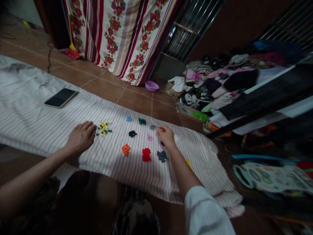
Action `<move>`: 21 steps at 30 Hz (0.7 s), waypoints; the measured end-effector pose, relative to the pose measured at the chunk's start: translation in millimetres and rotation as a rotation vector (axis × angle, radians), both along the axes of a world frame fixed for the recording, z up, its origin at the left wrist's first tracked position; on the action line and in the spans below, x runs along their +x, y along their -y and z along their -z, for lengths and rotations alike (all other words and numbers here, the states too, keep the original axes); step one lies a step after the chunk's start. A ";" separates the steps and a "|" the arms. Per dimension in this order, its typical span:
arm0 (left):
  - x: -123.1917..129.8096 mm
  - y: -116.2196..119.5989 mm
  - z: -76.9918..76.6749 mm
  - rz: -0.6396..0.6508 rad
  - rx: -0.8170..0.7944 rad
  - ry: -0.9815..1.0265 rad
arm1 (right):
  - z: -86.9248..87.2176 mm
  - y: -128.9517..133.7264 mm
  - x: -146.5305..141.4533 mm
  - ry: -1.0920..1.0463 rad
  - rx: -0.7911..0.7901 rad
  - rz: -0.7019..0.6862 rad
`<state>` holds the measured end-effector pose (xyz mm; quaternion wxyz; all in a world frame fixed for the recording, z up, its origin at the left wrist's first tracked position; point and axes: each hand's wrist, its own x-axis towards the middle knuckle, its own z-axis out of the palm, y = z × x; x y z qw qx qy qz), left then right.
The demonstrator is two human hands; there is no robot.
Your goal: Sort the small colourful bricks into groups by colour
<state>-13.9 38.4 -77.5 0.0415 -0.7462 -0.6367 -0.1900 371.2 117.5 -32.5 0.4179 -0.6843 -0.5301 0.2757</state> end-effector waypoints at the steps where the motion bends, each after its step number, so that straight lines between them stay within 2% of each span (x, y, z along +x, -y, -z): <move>1: -1.0 0.0 0.3 0.003 -0.007 0.014 | -0.6 0.0 -16.1 0.018 -0.009 -0.065; 7: -10.1 0.6 1.3 0.033 -0.063 0.046 | 2.1 8.7 -108.3 0.185 -0.008 -0.473; 10: -14.9 1.1 1.2 0.051 -0.086 0.036 | 5.7 15.0 -147.0 0.314 0.001 -0.612; 15: -20.2 2.0 -0.6 0.077 -0.110 0.048 | 15.0 17.1 -188.2 0.519 0.033 -0.674; 21: -21.3 2.4 -3.1 0.080 -0.117 0.017 | 23.8 11.7 -201.4 0.599 -0.008 -0.616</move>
